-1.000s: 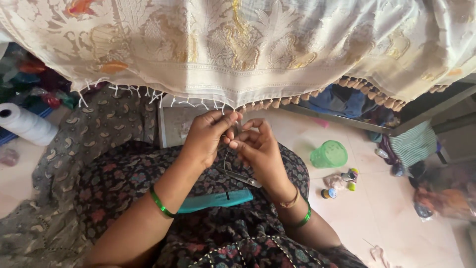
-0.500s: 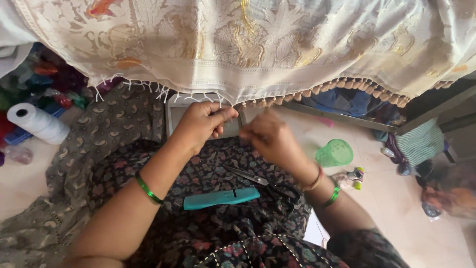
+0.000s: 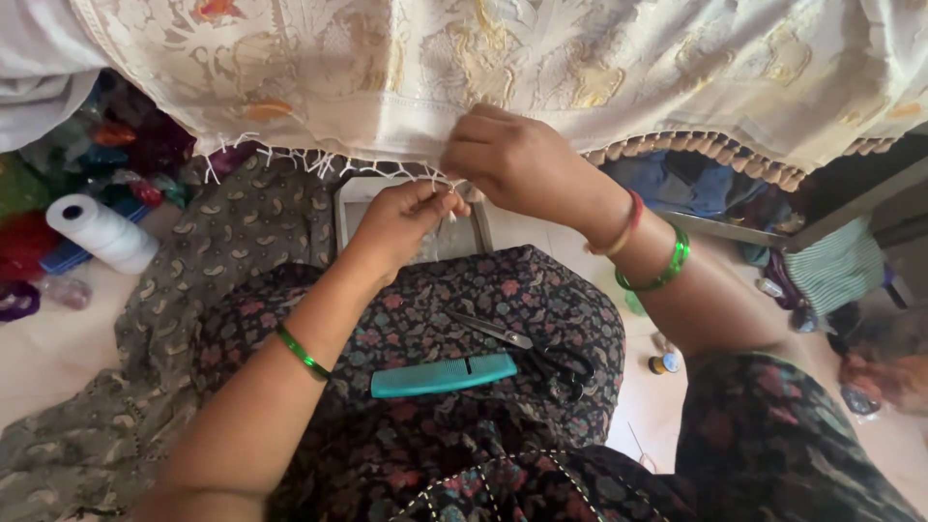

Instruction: Knotting and trimming the fringe tassels on a decorative textile.

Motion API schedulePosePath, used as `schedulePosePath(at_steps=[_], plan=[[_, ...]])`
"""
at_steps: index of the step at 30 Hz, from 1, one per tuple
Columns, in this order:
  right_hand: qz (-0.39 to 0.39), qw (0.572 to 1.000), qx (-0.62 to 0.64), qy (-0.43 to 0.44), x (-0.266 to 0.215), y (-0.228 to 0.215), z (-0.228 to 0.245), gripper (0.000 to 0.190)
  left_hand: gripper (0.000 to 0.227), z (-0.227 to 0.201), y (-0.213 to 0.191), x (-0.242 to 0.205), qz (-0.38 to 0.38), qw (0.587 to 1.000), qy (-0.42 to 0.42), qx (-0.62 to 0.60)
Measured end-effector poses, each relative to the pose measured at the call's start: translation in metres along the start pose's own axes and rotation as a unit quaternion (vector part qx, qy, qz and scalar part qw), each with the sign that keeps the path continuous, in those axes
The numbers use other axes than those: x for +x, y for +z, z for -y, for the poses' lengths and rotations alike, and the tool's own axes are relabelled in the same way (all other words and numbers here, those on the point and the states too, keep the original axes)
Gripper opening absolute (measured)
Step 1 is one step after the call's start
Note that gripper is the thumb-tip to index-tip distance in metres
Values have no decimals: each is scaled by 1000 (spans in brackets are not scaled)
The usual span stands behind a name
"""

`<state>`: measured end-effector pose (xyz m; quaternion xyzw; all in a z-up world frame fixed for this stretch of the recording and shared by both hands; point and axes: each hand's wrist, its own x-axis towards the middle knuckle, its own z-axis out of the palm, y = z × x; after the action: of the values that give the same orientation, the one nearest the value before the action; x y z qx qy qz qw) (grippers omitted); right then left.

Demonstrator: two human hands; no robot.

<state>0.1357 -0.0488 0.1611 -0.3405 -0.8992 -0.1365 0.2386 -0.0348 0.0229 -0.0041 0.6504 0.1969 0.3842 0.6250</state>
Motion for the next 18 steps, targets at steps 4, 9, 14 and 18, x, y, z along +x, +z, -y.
schedulePosePath(at_steps=[4, 9, 14, 18], plan=[[58, 997, 12, -51, 14, 7, -3, 19, 16, -3, 11, -10, -44, 994, -6, -102], [63, 997, -26, 21, 12, 38, -20, 10, 19, -1, 13, -10, -102, 993, 26, -58], [35, 991, -61, 116, 11, 61, -35, 11, 14, -43, 19, -25, -243, 920, 180, 251], [128, 974, -67, 173, 14, 53, -25, 10, 8, -67, 24, -29, -239, 768, 325, 498]])
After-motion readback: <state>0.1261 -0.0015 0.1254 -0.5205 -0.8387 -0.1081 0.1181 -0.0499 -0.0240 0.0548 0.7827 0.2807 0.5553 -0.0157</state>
